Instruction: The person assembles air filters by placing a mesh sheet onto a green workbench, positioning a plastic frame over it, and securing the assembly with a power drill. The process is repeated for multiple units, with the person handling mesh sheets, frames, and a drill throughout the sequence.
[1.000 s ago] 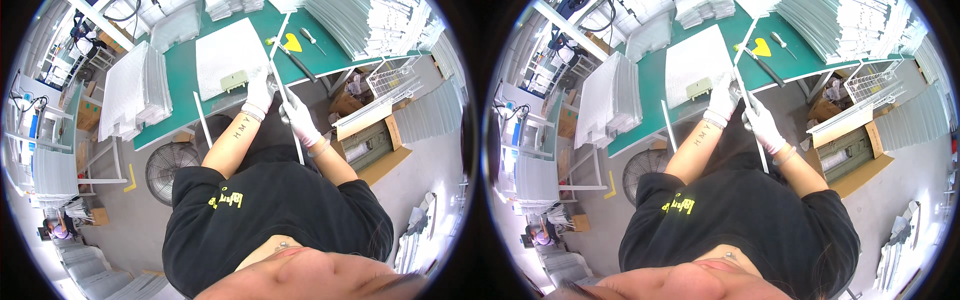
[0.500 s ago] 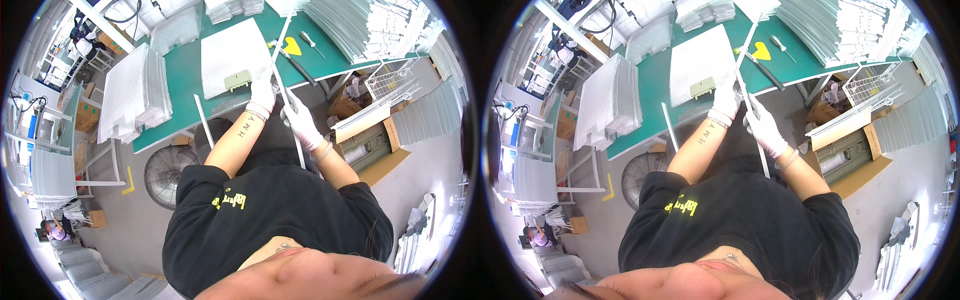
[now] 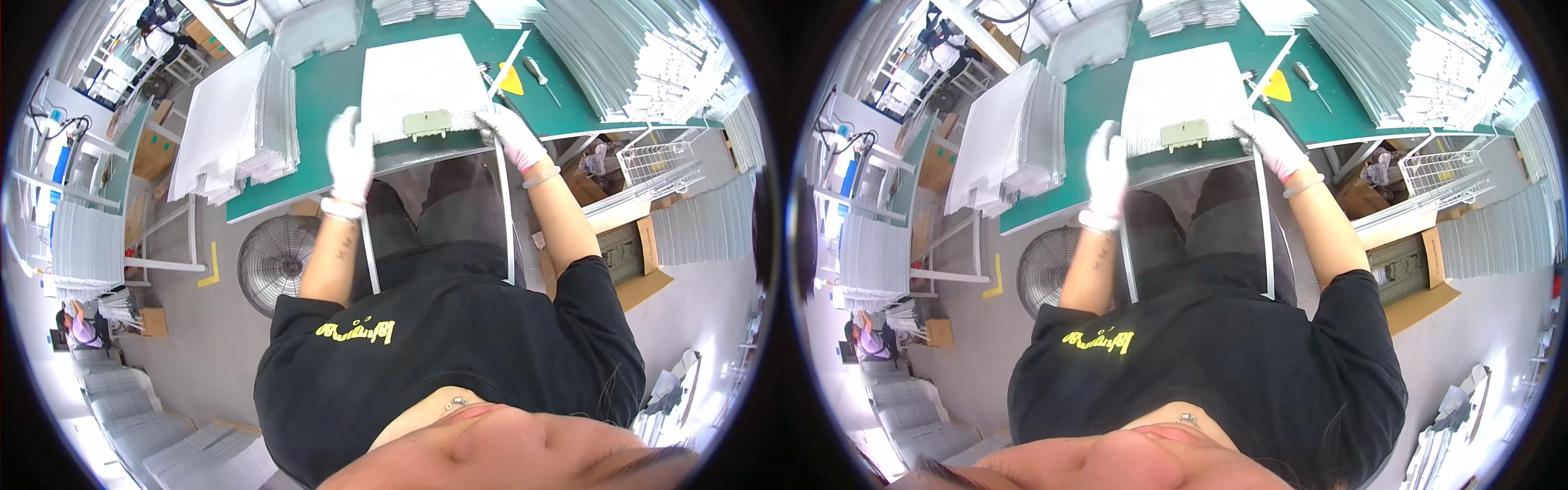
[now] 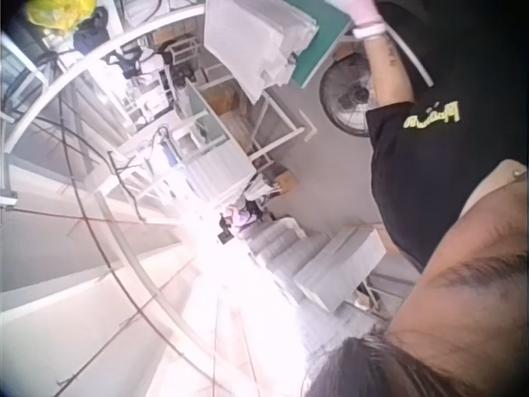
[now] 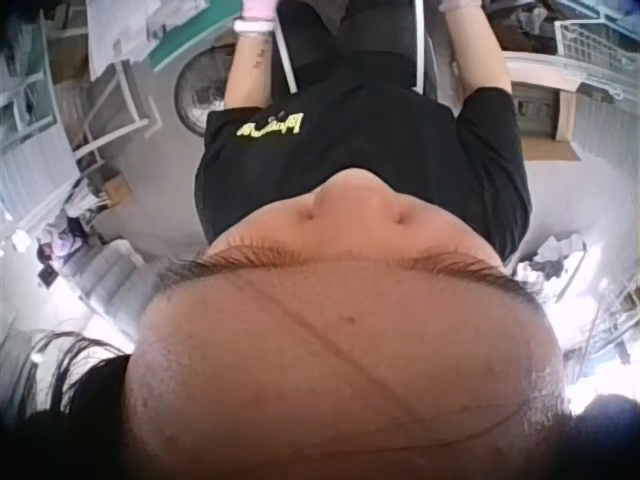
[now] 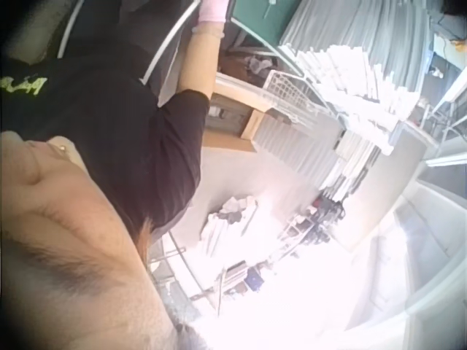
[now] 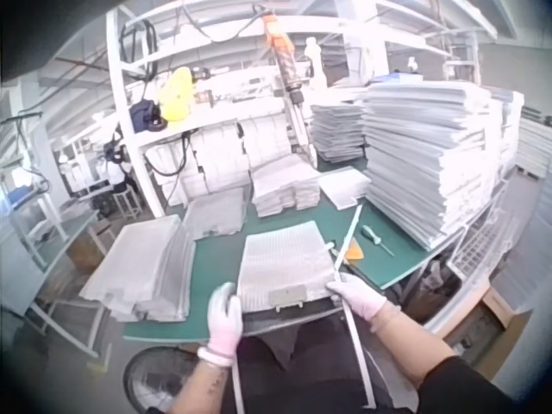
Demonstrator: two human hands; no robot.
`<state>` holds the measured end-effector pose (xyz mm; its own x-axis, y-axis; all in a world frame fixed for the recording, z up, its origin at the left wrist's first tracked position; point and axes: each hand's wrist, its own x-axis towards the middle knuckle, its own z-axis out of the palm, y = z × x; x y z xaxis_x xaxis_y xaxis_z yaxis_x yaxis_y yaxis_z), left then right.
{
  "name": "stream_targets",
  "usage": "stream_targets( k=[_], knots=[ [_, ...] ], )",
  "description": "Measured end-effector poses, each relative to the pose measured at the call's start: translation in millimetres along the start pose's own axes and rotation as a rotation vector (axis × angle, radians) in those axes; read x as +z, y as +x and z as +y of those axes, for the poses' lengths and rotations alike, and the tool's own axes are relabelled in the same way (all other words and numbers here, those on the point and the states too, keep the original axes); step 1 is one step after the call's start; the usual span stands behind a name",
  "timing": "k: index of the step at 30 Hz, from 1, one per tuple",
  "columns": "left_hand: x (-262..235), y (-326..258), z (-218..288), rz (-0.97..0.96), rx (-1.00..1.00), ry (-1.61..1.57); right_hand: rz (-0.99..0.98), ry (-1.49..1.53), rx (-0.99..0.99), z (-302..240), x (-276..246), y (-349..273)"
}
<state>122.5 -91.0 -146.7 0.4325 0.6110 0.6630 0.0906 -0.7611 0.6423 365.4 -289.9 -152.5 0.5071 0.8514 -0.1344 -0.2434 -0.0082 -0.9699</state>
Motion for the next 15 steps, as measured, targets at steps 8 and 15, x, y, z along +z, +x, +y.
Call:
stream_targets(
  k=[8,15],
  knots=[
    [-32.5,34.9,-32.5,-0.552,-0.635,-1.174,-0.067,0.103,-0.099,-7.4,17.7,1.0],
    [-55.3,38.8,28.6,-0.279,-0.555,-0.805,0.012,0.172,-0.225,-41.9,29.7,-28.4]
  ],
)
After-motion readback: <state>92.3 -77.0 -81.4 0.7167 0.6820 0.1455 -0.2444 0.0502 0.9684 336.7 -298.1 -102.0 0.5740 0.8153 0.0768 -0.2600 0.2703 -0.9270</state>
